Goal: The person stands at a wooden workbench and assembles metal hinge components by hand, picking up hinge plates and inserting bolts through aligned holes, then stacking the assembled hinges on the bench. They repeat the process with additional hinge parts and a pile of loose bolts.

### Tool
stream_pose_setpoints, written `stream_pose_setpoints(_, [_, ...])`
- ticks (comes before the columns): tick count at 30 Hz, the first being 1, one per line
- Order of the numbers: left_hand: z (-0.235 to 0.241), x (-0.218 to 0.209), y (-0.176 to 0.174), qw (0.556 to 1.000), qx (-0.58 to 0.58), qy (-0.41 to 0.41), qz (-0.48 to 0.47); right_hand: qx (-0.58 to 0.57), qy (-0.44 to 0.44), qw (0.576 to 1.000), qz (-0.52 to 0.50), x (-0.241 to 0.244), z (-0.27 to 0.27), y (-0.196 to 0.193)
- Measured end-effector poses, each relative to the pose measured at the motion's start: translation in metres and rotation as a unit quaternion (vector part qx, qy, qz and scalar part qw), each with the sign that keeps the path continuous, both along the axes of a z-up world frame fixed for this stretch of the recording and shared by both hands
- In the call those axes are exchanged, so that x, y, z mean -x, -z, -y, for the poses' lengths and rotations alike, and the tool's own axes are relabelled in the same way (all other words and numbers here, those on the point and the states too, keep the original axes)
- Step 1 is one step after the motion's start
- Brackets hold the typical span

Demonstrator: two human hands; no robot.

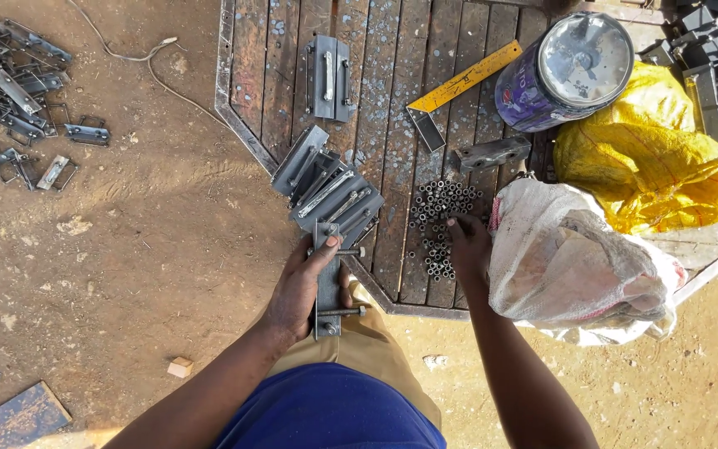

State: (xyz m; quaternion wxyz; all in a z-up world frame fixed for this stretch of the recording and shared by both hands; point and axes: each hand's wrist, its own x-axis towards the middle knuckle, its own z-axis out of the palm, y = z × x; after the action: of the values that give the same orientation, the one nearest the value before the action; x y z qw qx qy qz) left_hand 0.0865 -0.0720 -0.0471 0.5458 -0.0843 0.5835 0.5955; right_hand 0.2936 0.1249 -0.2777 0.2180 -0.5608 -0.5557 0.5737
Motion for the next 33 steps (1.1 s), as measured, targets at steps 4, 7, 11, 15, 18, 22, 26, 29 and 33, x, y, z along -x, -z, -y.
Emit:
stream_pose_setpoints(4, [-0.001, 0.005, -0.007, 0.998, -0.048, 0.035, -0.031, 0.181, 0.063, 0.958, -0.212, 0.009, 0.012, -0.030])
stream_pose_setpoints(7, [0.002, 0.007, 0.004, 0.997, -0.072, 0.033, 0.008, 0.286, 0.079, 0.910, -0.291, 0.029, 0.033, -0.091])
stream_pose_setpoints(11, [-0.008, 0.011, -0.004, 0.998, 0.007, 0.041, -0.045, 0.228, 0.014, 0.922, -0.312, 0.047, 0.056, -0.143])
stream_pose_setpoints(15, [-0.009, 0.017, 0.002, 0.998, 0.011, 0.050, -0.034, 0.155, -0.048, 0.932, -0.325, 0.065, 0.071, -0.196])
stream_pose_setpoints(18, [-0.001, 0.028, 0.061, 0.999, -0.031, 0.018, 0.027, 0.095, -0.088, 0.952, -0.279, 0.080, 0.078, -0.225])
stream_pose_setpoints(22, [-0.010, 0.036, -0.022, 0.996, -0.057, -0.008, 0.073, 0.075, -0.088, 0.955, -0.273, 0.090, 0.088, -0.239])
stream_pose_setpoints(26, [-0.006, 0.054, 0.005, 0.993, -0.090, 0.005, 0.079, 0.035, -0.088, 0.965, -0.245, 0.102, 0.093, -0.248])
stream_pose_setpoints(29, [-0.008, 0.066, -0.006, 0.990, -0.112, 0.024, 0.082, 0.008, -0.086, 0.971, -0.222, 0.118, 0.096, -0.262])
stream_pose_setpoints(33, [-0.008, 0.084, -0.023, 0.981, -0.144, 0.044, 0.122, -0.024, -0.091, 0.975, -0.199, 0.142, 0.101, -0.293])
